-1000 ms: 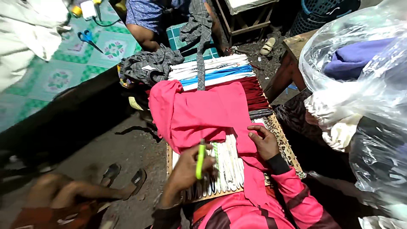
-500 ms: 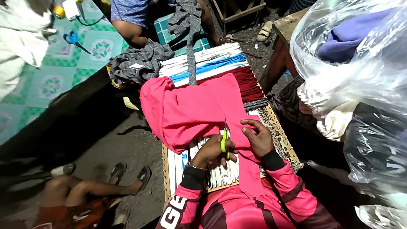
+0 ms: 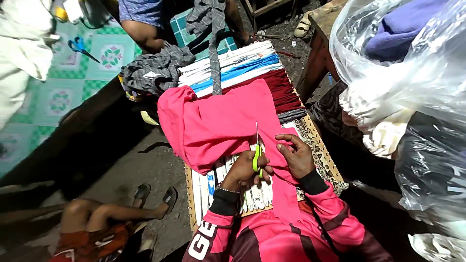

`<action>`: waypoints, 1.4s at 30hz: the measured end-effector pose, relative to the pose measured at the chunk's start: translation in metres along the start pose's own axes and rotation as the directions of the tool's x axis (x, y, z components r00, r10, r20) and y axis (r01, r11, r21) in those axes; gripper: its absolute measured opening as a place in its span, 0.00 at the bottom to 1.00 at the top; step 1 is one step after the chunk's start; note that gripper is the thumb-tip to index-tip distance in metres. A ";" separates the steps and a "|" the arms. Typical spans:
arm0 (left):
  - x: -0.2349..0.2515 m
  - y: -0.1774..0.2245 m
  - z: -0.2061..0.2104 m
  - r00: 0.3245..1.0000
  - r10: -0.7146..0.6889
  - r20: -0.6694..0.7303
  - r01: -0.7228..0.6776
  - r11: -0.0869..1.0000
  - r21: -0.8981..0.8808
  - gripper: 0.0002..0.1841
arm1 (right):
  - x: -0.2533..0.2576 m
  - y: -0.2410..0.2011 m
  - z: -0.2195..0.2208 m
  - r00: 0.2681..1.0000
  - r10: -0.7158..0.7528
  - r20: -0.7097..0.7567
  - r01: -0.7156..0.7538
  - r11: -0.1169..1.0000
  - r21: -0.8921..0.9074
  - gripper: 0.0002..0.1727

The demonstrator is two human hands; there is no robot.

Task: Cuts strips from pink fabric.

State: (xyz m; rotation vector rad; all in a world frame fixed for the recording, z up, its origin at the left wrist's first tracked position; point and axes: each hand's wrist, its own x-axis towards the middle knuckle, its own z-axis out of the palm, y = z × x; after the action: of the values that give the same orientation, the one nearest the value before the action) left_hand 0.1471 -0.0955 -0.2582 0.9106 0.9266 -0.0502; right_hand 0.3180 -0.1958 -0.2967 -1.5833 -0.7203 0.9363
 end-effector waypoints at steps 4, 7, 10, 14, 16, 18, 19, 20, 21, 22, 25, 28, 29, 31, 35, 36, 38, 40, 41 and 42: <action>0.006 0.009 0.002 0.999 -0.049 -0.020 0.049 0.999 0.005 0.12 | -0.001 -0.001 0.000 1.000 0.005 0.004 -0.005 1.000 0.012 0.15; 0.015 0.018 -0.002 0.999 -0.042 -0.005 0.042 0.999 0.023 0.12 | -0.001 -0.002 0.000 1.000 -0.005 0.002 0.005 1.000 0.022 0.15; 0.023 0.024 -0.006 1.000 -0.006 0.000 0.006 1.000 0.027 0.12 | -0.002 -0.003 0.000 1.000 -0.014 -0.003 0.014 0.999 0.033 0.15; 0.026 0.025 -0.004 1.000 0.023 0.002 -0.023 0.999 0.040 0.09 | -0.001 -0.004 0.000 1.000 -0.013 -0.007 0.013 0.999 0.040 0.15; 0.026 0.022 -0.003 0.999 0.023 -0.023 -0.022 0.999 0.044 0.07 | -0.001 -0.004 0.000 1.000 -0.016 -0.007 0.016 0.999 0.040 0.15; 0.026 0.017 -0.004 0.999 0.031 -0.033 -0.030 0.999 0.042 0.08 | -0.001 -0.003 -0.001 1.000 -0.015 -0.008 0.016 0.999 0.038 0.15; 0.026 0.016 -0.005 0.999 0.031 -0.033 -0.030 0.999 0.039 0.07 | -0.001 -0.003 -0.001 1.000 -0.011 -0.009 0.011 0.999 0.031 0.15; 0.025 0.015 -0.005 0.999 0.028 -0.036 -0.026 0.999 0.035 0.08 | -0.001 -0.003 -0.001 1.000 -0.006 -0.009 0.006 1.000 0.027 0.15; 0.024 0.016 -0.005 0.999 0.023 -0.041 -0.022 0.999 0.027 0.08 | -0.002 -0.003 -0.002 1.000 -0.003 -0.005 0.003 1.000 0.029 0.15; 0.024 0.017 -0.006 0.999 0.016 -0.040 -0.015 1.000 0.019 0.09 | -0.002 -0.004 -0.002 1.000 -0.002 -0.006 0.002 0.999 0.039 0.15; 0.025 0.024 -0.009 0.999 0.009 -0.032 -0.009 1.000 0.007 0.13 | -0.004 -0.007 -0.002 1.000 -0.001 -0.005 0.002 0.998 0.056 0.15; 0.029 0.033 -0.013 1.000 0.028 -0.003 -0.028 1.000 0.014 0.13 | -0.004 -0.009 -0.002 1.000 -0.020 -0.015 0.021 0.997 0.078 0.15; 0.030 0.036 -0.014 1.000 0.028 0.009 -0.028 0.999 0.024 0.13 | -0.005 -0.011 -0.003 0.999 -0.028 -0.014 0.030 0.996 0.079 0.15; 0.031 0.041 -0.016 0.999 0.032 0.028 -0.033 0.999 0.036 0.12 | -0.005 -0.012 -0.003 0.999 -0.041 -0.013 0.042 0.996 0.075 0.15; 0.030 0.042 -0.016 0.997 0.059 0.041 -0.061 0.996 0.066 0.09 | -0.005 -0.015 -0.003 0.999 -0.041 -0.020 0.043 0.994 0.100 0.16; 0.030 0.041 -0.016 0.997 0.062 0.039 -0.065 0.995 0.069 0.09 | -0.006 -0.016 -0.003 0.999 -0.039 -0.019 0.041 0.992 0.118 0.16; 0.029 0.037 -0.016 0.997 0.066 0.038 -0.068 0.996 0.051 0.09 | -0.006 -0.016 -0.003 0.999 -0.033 -0.026 0.036 0.990 0.137 0.16; 0.028 0.033 -0.016 0.997 0.063 0.036 -0.064 0.998 0.028 0.10 | -0.007 -0.015 -0.003 0.999 -0.033 -0.030 0.037 0.990 0.137 0.17; 0.028 0.033 -0.016 0.998 0.058 0.038 -0.059 0.998 0.015 0.10 | -0.008 -0.015 -0.004 0.999 -0.034 -0.029 0.037 0.990 0.137 0.16; 0.028 0.032 -0.016 0.998 0.049 0.042 -0.049 0.999 0.003 0.11 | -0.008 -0.014 -0.004 0.999 -0.032 -0.027 0.035 0.990 0.135 0.17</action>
State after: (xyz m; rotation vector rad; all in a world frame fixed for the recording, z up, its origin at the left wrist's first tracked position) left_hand 0.1669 -0.0542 -0.2612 0.9319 0.8649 -0.0290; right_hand 0.3180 -0.2019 -0.2808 -1.4573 -0.6500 0.9200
